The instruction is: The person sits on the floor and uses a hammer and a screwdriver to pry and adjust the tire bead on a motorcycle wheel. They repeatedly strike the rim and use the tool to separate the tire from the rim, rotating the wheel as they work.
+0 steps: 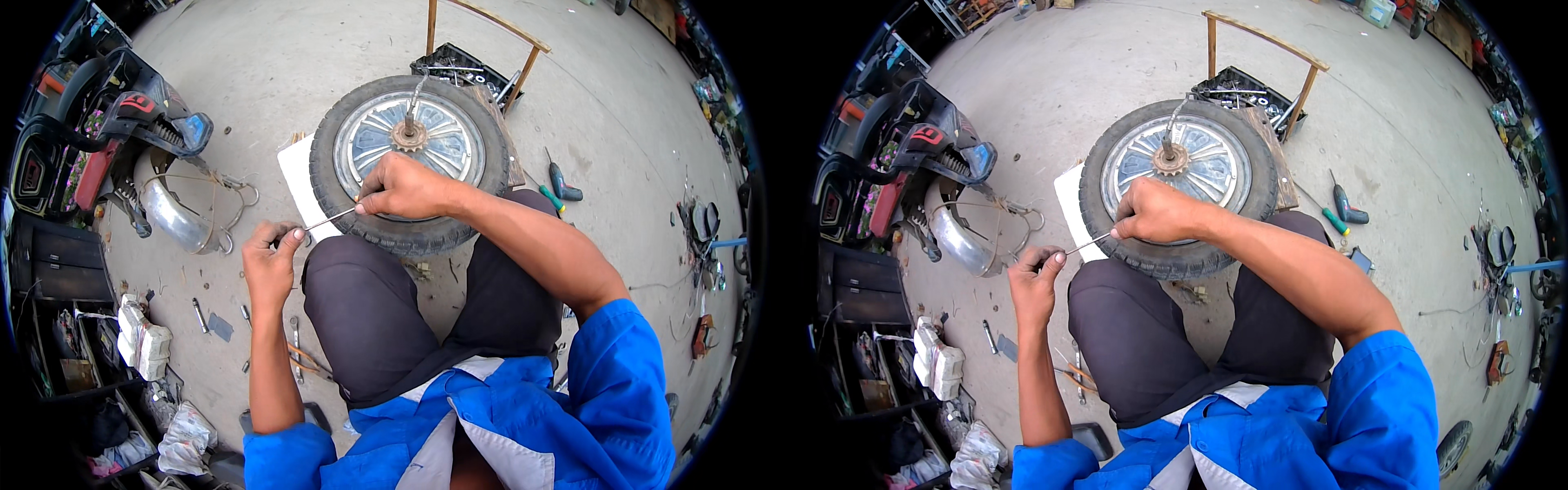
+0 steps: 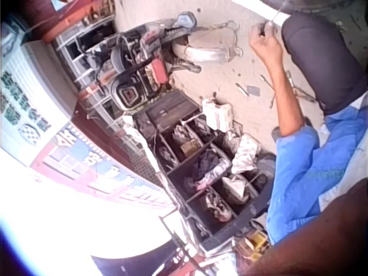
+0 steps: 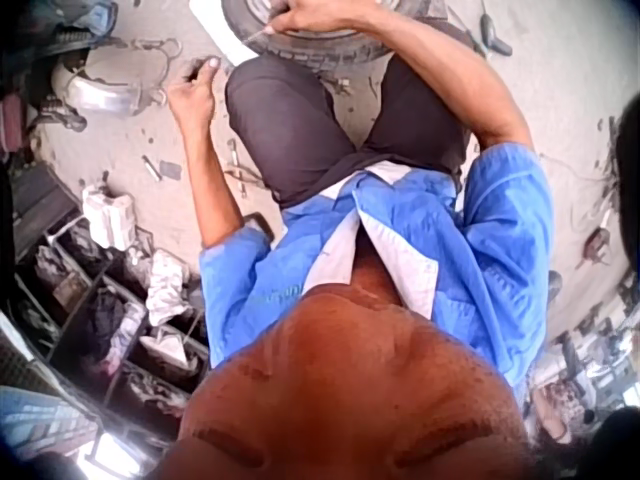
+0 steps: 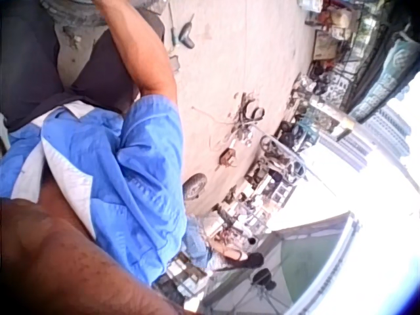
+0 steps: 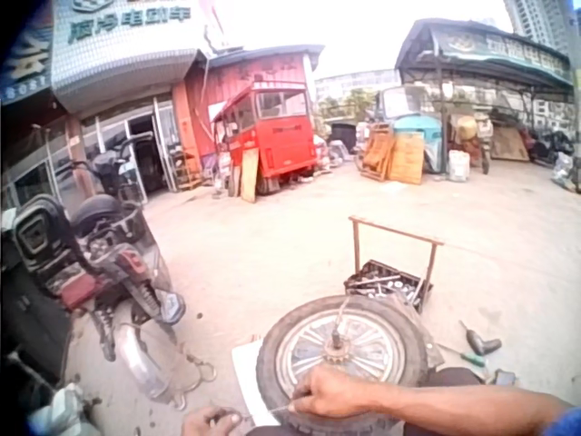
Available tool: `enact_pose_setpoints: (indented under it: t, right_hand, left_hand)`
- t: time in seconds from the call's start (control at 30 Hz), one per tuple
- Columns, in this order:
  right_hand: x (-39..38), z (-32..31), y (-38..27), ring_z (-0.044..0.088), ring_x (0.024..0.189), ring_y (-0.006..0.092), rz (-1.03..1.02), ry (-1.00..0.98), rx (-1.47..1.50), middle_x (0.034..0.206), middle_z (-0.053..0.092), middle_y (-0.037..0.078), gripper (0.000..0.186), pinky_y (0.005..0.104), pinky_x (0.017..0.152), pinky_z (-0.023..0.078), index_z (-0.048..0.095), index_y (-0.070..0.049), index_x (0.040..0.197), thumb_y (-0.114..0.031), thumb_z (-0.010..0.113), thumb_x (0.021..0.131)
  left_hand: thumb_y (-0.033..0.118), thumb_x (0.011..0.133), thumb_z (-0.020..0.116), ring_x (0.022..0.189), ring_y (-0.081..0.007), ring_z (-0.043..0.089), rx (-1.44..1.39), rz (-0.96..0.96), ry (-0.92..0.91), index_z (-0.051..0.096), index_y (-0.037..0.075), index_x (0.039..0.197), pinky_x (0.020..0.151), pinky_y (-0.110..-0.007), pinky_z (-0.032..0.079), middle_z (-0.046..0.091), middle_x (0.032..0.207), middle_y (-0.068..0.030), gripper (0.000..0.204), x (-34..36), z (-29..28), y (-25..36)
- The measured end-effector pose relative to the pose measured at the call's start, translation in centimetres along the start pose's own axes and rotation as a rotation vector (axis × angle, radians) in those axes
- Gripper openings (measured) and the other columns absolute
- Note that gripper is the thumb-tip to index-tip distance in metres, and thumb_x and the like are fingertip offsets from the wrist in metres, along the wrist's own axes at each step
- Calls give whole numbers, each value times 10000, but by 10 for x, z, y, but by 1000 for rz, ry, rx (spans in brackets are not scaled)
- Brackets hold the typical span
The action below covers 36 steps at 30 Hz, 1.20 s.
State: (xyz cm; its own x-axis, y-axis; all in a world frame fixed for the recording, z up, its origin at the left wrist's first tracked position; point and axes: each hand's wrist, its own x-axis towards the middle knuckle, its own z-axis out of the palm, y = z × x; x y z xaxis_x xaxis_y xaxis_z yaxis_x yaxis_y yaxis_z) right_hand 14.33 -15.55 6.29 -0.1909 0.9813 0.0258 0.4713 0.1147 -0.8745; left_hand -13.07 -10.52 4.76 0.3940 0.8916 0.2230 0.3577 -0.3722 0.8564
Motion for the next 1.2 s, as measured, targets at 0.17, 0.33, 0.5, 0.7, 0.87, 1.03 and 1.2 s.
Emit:
enact_pose_setpoints:
  t: [0.17,0.33,0.5,0.7,0.87,1.03,1.2]
  right_hand:
    - [-1,10,3,664,675,212,47,132,-3,727,711,175,248,361,665,515,763,52,911,-167,789,797]
    - [-3,14,-5,640,642,198,124,191,8,700,698,186,229,369,641,507,764,52,899,-148,788,788]
    - [-1,17,0,630,631,195,76,218,16,707,706,171,226,364,627,500,768,49,910,-144,786,792]
    - [6,-6,-1,667,621,217,14,-38,52,687,708,150,237,354,628,516,765,48,865,-172,778,778]
    - [7,-26,-15,652,614,172,-37,-42,94,673,708,107,224,329,595,501,770,40,858,-173,771,790]
    - [-17,-48,-19,617,594,123,16,-7,120,653,677,74,237,291,557,479,765,51,863,-178,794,808]
    - [-49,-63,0,592,580,101,146,51,218,650,654,43,238,260,547,474,765,39,898,-188,806,837]
  left_hand:
    - [104,852,768,688,-109,447,39,80,21,729,-44,907,617,-280,342,527,727,-12,163,13,2,-1]
    - [93,841,764,695,-134,473,26,56,14,746,-34,918,642,-278,375,519,721,-43,149,22,2,-2]
    - [71,833,768,691,-119,444,6,90,11,740,-39,896,629,-278,348,500,718,-18,129,25,2,-8]
    - [51,831,763,690,-111,439,-3,76,-44,733,-47,872,631,-273,345,500,720,-8,111,4,-2,7]
    - [72,833,771,711,-132,497,-42,95,-20,737,-46,904,662,-285,392,556,743,-41,142,4,-11,38]
    - [77,867,753,721,-120,484,-59,206,-30,728,-52,929,673,-273,395,556,759,-26,145,13,3,57]
    - [56,878,726,733,-132,522,-62,231,-87,731,-48,944,694,-278,424,588,773,-44,124,19,31,68]
